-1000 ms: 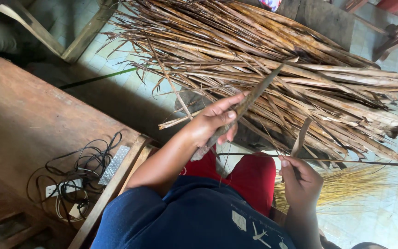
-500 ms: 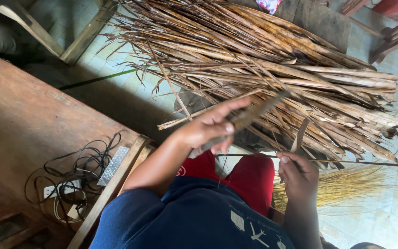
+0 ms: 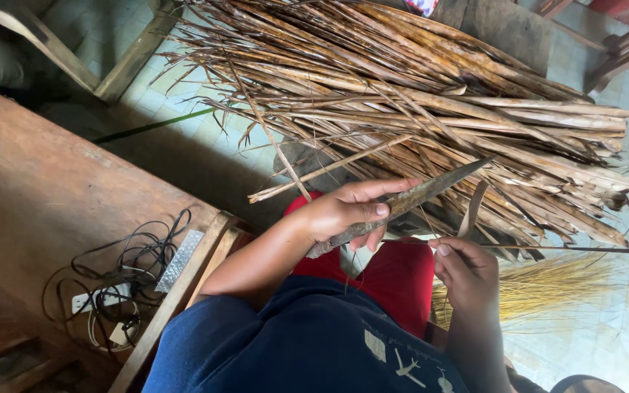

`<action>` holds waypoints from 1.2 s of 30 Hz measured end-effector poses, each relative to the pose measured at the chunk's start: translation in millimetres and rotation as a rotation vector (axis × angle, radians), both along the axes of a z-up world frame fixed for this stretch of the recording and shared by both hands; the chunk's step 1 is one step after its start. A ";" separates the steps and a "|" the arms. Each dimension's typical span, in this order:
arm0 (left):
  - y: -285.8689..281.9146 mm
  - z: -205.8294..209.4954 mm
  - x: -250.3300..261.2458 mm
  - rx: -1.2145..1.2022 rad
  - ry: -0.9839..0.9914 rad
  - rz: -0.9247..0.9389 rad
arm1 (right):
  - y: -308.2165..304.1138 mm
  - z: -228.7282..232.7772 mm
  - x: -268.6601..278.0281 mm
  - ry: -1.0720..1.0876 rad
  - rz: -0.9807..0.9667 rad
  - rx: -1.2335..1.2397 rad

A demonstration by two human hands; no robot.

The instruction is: Stripping the leafy parts from palm midribs using a knife to prepare material for broom making

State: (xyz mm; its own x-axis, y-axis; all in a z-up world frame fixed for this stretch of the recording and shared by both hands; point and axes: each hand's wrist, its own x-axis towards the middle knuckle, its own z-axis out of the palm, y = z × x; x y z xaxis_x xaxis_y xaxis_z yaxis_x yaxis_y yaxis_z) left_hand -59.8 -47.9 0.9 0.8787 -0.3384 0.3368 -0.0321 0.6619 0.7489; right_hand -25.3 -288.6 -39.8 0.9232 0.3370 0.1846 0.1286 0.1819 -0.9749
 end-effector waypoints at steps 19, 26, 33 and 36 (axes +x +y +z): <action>38.7 -8.7 14.6 0.006 -0.034 0.208 | -15.3 2.4 -7.7 -0.013 -0.006 -0.045; 40.0 4.6 5.9 0.025 -0.064 0.286 | -6.5 11.6 -11.7 -0.081 -0.155 -0.224; -7.6 6.3 -7.4 0.133 0.029 0.043 | 17.1 25.3 -15.2 -0.480 -0.288 -0.366; -12.1 -3.2 -4.1 0.091 0.070 0.067 | 20.9 34.1 -17.3 -0.602 -0.311 -0.398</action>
State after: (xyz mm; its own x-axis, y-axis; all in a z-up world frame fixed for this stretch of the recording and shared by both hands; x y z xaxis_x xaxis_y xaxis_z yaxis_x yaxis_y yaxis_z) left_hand -63.9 -60.0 -2.3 0.9206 -0.3047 0.2444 -0.0193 0.5894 0.8076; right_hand -42.6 -267.7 -5.6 0.7653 0.2258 0.6027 0.6433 -0.2976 -0.7054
